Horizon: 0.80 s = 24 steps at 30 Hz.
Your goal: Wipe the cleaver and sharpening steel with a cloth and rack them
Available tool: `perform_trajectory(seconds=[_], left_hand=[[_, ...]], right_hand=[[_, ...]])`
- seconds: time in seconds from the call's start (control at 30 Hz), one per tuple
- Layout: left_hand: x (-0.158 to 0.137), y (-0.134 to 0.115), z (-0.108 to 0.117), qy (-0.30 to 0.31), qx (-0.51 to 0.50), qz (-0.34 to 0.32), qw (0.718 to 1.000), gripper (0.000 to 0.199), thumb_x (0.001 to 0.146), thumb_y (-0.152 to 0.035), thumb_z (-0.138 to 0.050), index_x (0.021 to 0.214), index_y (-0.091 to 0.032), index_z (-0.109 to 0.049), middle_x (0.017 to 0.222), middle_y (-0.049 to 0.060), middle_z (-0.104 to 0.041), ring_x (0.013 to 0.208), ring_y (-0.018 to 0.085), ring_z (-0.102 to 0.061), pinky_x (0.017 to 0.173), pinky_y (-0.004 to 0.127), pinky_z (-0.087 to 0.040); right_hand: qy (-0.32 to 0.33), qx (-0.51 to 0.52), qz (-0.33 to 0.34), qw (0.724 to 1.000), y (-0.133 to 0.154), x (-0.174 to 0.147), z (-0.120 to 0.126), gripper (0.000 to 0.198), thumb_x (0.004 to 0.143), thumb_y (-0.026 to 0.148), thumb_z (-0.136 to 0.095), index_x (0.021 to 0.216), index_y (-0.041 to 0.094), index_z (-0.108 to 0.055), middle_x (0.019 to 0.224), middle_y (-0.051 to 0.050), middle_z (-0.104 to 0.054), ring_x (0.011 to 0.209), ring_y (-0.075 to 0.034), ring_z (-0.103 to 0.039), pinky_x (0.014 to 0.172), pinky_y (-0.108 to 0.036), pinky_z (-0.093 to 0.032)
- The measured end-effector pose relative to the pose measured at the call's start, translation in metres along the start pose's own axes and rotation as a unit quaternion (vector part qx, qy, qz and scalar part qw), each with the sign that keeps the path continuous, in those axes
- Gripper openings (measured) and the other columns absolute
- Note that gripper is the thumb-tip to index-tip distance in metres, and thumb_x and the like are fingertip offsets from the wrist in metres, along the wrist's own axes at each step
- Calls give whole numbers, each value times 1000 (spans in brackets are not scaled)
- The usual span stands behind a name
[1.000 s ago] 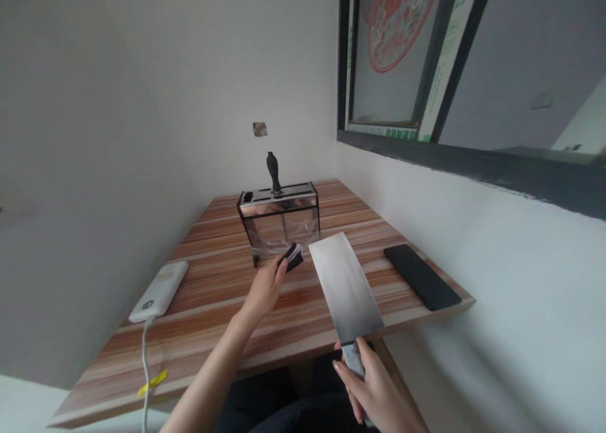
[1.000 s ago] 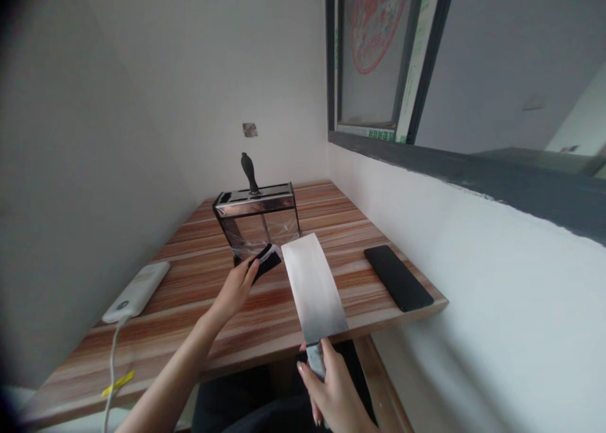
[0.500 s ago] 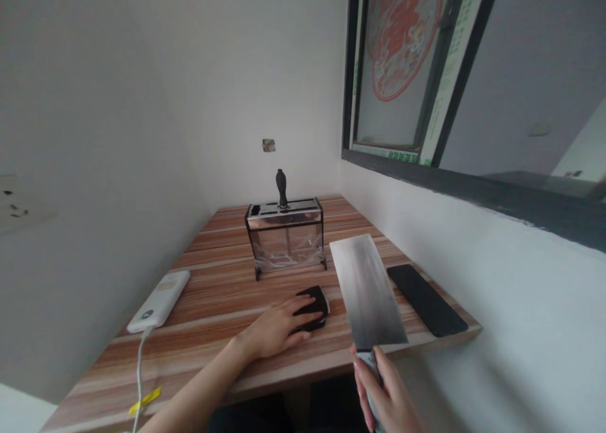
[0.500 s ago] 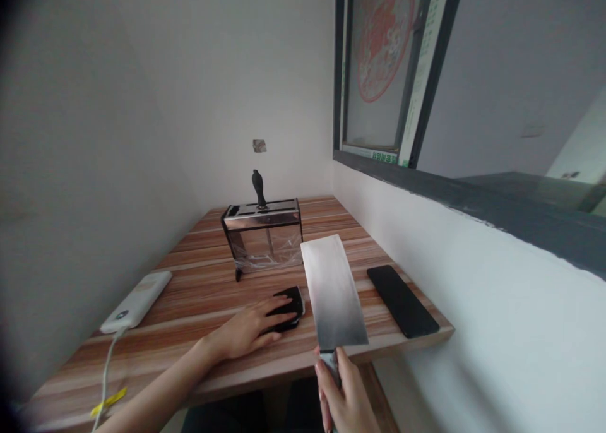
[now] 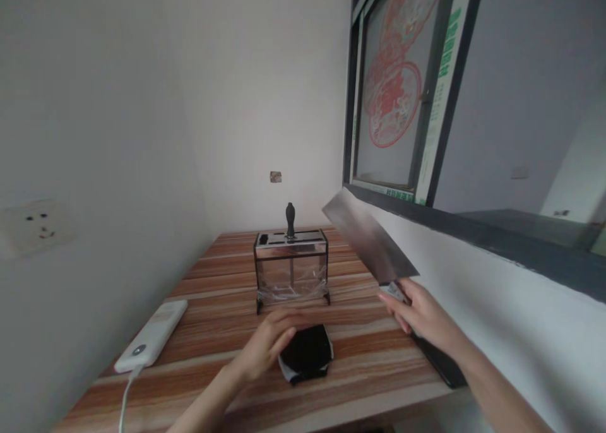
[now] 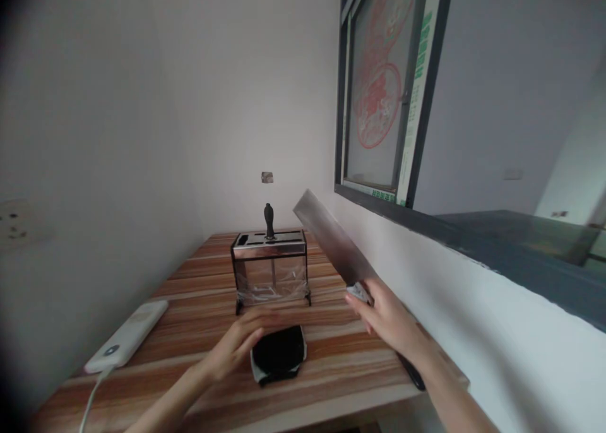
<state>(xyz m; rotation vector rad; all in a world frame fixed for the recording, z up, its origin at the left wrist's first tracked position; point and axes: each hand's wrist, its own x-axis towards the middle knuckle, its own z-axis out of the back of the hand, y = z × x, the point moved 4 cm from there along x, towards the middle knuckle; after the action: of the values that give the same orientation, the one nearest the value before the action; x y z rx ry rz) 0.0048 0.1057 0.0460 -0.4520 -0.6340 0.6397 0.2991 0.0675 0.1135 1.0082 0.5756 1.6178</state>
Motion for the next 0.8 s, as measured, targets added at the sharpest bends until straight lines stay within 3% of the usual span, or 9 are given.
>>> perform_trajectory(seconds=[0.1, 0.2, 0.3, 0.4, 0.53, 0.6, 0.7, 0.8], left_hand=[[12, 11, 29, -141, -6, 8, 990, 37, 96, -34, -33, 105, -22, -67, 114, 9, -63, 111, 21, -55, 99, 36, -41], [16, 27, 54, -279, -9, 13, 960, 37, 95, -34, -34, 95, -19, -67, 103, 9, -65, 102, 21, -58, 93, 35, -43], [13, 45, 67, -369, -16, 34, 929, 33, 94, -35, -36, 93, -18, -64, 96, 7, -65, 94, 21, -59, 86, 34, -45], [8, 63, 68, -386, -14, 53, 921, 30, 92, -36, -38, 95, -18, -63, 94, 7, -64, 91, 21, -59, 83, 34, -46], [3, 80, 65, -399, 3, 64, 915, 29, 91, -37, -40, 103, -19, -59, 102, 7, -61, 98, 23, -57, 89, 38, -45], [3, 89, 61, -414, -5, 78, 907, 31, 91, -39, -42, 112, -20, -53, 111, 8, -57, 103, 23, -56, 92, 39, -45], [5, 107, 52, -409, -26, 96, 907, 42, 89, -40, -47, 126, -21, -42, 124, 10, -48, 111, 23, -52, 94, 40, -45], [7, 126, 41, -387, -48, 107, 914, 52, 86, -42, -51, 131, -21, -36, 130, 12, -42, 116, 24, -48, 94, 42, -45]], right_hand=[[18, -35, 37, 999, 25, 44, 33, 35, 79, 52, -57, 87, 19, -51, 55, 4, -55, 39, -13, -53, 38, -24, -41], [25, -96, 89, 991, 51, 85, 60, 32, 78, 50, -58, 80, 18, -54, 60, 1, -58, 48, -15, -60, 47, -25, -48], [-6, -164, 114, 980, 72, 120, 84, 33, 79, 50, -57, 81, 17, -56, 64, -2, -62, 50, -15, -61, 48, -25, -48], [-48, -254, 118, 959, 90, 147, 107, 33, 82, 47, -54, 93, 17, -61, 69, -4, -67, 51, -15, -62, 51, -25, -46], [-117, -462, 137, 868, 124, 174, 133, 37, 80, 46, -60, 103, 17, -66, 85, -10, -71, 72, -24, -67, 59, -30, -45], [-115, -525, 159, 828, 143, 188, 139, 40, 78, 48, -63, 100, 15, -69, 91, -13, -71, 82, -28, -66, 62, -33, -46], [-65, -600, 142, 785, 168, 213, 139, 42, 73, 51, -68, 93, 14, -71, 79, -12, -71, 78, -28, -66, 65, -35, -47], [-67, -675, 120, 725, 191, 236, 132, 48, 63, 52, -76, 91, 14, -73, 93, -13, -70, 92, -34, -64, 74, -43, -47]])
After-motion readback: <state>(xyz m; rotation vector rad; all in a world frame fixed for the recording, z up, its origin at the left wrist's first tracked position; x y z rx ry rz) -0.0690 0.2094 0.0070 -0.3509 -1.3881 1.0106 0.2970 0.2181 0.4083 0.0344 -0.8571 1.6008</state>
